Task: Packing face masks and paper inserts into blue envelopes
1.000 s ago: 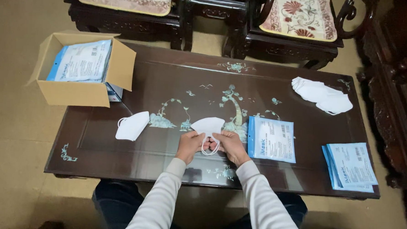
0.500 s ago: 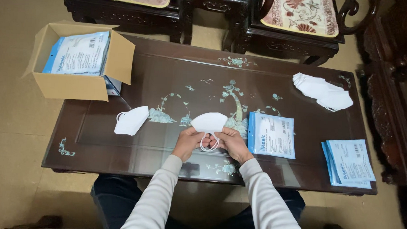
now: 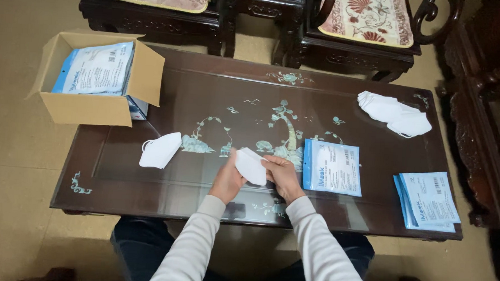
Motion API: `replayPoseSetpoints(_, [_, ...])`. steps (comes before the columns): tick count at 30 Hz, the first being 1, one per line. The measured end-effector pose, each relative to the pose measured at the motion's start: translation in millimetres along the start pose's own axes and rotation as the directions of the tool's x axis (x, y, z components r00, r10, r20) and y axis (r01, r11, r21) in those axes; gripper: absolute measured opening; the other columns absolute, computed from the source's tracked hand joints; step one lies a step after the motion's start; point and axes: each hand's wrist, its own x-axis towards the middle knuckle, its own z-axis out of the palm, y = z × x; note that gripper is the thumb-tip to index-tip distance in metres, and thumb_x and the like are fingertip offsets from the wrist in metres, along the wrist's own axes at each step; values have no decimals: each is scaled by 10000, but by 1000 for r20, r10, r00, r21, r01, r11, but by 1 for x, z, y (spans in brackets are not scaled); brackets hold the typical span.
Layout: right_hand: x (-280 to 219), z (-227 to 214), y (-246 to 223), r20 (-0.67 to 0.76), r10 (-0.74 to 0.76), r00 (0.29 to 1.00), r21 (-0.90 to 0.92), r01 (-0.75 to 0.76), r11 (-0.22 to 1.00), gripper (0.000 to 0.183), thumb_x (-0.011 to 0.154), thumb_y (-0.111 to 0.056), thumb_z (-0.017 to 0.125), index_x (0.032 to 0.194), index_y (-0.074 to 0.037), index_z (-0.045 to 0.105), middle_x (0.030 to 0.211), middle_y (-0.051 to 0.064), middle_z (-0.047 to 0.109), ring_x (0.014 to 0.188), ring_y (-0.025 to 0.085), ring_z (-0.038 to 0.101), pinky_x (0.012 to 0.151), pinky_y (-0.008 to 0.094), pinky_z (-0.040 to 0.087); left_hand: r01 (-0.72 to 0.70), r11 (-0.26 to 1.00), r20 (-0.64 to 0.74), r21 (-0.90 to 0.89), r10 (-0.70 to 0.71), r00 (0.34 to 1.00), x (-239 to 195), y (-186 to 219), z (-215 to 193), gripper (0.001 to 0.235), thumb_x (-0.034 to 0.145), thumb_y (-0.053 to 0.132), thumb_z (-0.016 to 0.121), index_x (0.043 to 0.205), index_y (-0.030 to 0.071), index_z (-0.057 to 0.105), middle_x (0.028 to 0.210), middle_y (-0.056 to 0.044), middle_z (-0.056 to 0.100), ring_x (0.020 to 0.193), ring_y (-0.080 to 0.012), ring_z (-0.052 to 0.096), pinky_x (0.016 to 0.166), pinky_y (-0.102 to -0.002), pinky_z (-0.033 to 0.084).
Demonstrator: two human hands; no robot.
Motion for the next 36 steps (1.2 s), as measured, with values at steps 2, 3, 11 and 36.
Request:
replayPoseSetpoints(2, [-5,6,-1,-25,-9,1000,-9,9,1000,391,818,-110,866,1170,-7,732,919,135,776,683,184,764,611,296,668,-14,994,-109,112,27,994,29,-25,-13,573,997,418,643,1428,50,555,1401,-118,597,1304,-260,565,1102,-490,460])
replayPoseSetpoints(3, [-7,8,-1,-48,-18,999,-19,17,1000,395,827,-128,860,1180,-10,730,929,124,776,698,189,767,621,300,668,-19,975,-213,223,67,975,43,-39,-20,548,960,272,776,1395,4,576,1313,-129,643,1206,-252,636,1023,-471,536])
replayPoseSetpoints(11, [-29,-46,-29,-132,-708,694,-686,452,570,312,951,-218,692,1178,-7,728,1013,233,737,990,401,718,833,492,600,-6,964,-276,265,82,958,59,-46,-24,526,941,229,790,1396,52,596,1238,-120,667,1121,-239,654,931,-467,558])
replayPoseSetpoints(36, [-36,-60,1,46,-624,780,-859,350,374,277,1076,-336,441,1190,-106,544,1253,195,714,1052,411,716,887,537,580,-25,910,-36,413,43,998,34,-40,2,498,971,248,750,1349,-48,618,1228,-162,687,1125,-237,651,941,-479,576])
